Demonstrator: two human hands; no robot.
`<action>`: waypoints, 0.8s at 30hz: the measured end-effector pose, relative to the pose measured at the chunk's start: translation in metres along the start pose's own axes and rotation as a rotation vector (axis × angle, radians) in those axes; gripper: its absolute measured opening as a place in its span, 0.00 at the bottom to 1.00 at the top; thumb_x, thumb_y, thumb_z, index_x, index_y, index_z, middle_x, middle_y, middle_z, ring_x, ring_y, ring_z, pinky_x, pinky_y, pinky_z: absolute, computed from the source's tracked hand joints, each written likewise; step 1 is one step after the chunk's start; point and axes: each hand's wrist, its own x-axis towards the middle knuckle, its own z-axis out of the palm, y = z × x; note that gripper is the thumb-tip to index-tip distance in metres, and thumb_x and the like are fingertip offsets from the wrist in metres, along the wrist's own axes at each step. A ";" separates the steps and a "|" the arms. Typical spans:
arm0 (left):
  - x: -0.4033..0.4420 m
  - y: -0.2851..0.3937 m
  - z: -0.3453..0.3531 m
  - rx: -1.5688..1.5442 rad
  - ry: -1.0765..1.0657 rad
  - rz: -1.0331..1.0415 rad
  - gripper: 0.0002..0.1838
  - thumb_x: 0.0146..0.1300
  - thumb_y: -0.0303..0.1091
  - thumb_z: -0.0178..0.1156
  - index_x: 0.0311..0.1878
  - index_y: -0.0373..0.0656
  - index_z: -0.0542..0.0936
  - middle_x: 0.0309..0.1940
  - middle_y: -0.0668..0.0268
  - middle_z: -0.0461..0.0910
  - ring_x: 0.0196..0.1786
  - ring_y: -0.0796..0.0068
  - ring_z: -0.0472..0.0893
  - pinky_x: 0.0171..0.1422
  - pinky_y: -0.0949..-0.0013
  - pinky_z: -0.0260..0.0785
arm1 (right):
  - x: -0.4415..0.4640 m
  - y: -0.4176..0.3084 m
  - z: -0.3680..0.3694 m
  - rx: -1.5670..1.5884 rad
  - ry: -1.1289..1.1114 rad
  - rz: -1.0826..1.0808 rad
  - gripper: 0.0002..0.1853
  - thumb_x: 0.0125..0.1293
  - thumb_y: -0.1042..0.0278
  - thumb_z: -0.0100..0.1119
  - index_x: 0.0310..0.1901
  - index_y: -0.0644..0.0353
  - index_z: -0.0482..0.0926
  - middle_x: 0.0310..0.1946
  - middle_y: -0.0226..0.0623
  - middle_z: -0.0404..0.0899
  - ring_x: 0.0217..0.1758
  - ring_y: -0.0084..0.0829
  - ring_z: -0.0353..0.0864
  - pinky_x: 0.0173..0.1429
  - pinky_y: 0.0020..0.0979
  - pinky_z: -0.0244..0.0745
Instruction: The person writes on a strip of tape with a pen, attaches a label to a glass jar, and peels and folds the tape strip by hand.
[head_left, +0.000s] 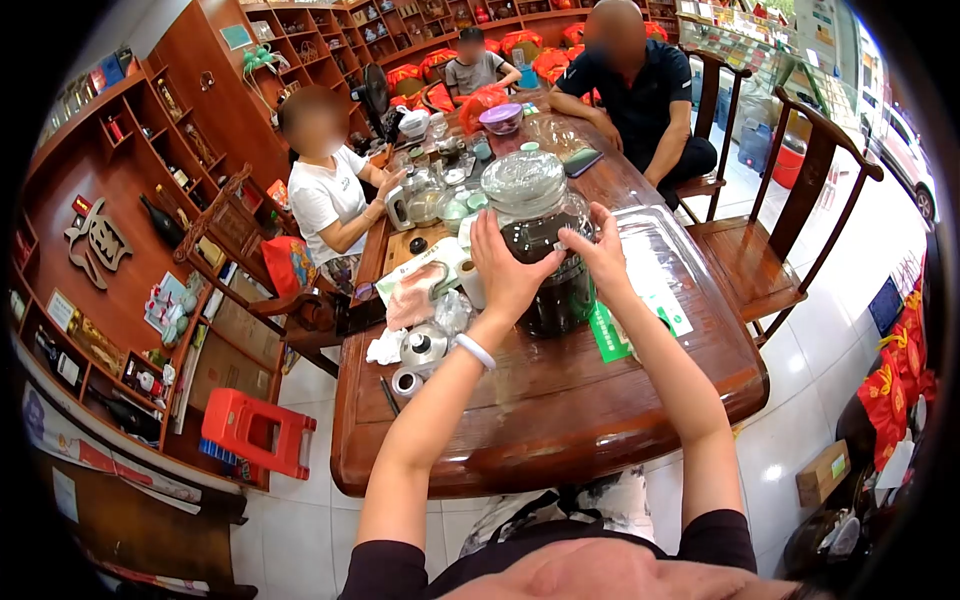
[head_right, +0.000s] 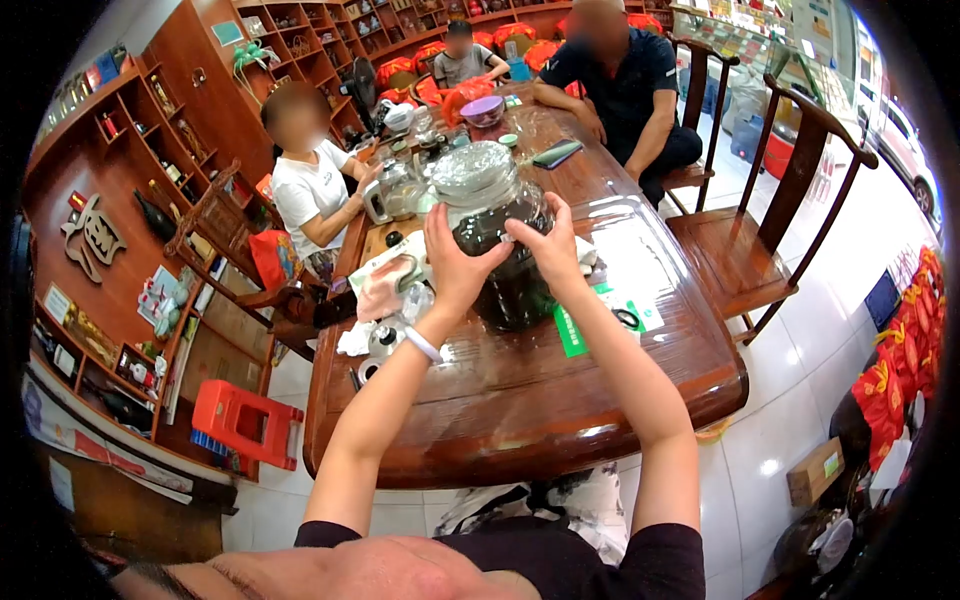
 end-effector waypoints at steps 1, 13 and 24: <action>0.000 0.000 0.000 -0.005 0.007 0.001 0.56 0.37 0.52 0.73 0.64 0.31 0.55 0.65 0.46 0.54 0.69 0.47 0.50 0.72 0.51 0.43 | 0.000 -0.004 -0.002 -0.013 0.016 0.018 0.44 0.48 0.60 0.72 0.62 0.71 0.58 0.59 0.48 0.63 0.61 0.34 0.64 0.64 0.30 0.58; -0.003 -0.007 0.003 0.036 0.046 0.107 0.57 0.37 0.53 0.73 0.64 0.30 0.55 0.65 0.44 0.54 0.69 0.45 0.51 0.71 0.50 0.44 | 0.007 -0.001 -0.016 -0.095 -0.073 0.021 0.42 0.52 0.65 0.69 0.64 0.70 0.57 0.63 0.49 0.59 0.66 0.37 0.59 0.68 0.32 0.54; -0.003 -0.008 -0.004 0.111 0.034 0.200 0.57 0.37 0.50 0.74 0.65 0.30 0.54 0.64 0.44 0.55 0.67 0.44 0.54 0.70 0.50 0.47 | 0.002 0.006 -0.018 -0.178 -0.124 -0.069 0.48 0.45 0.65 0.74 0.65 0.68 0.54 0.61 0.47 0.63 0.62 0.32 0.65 0.64 0.30 0.61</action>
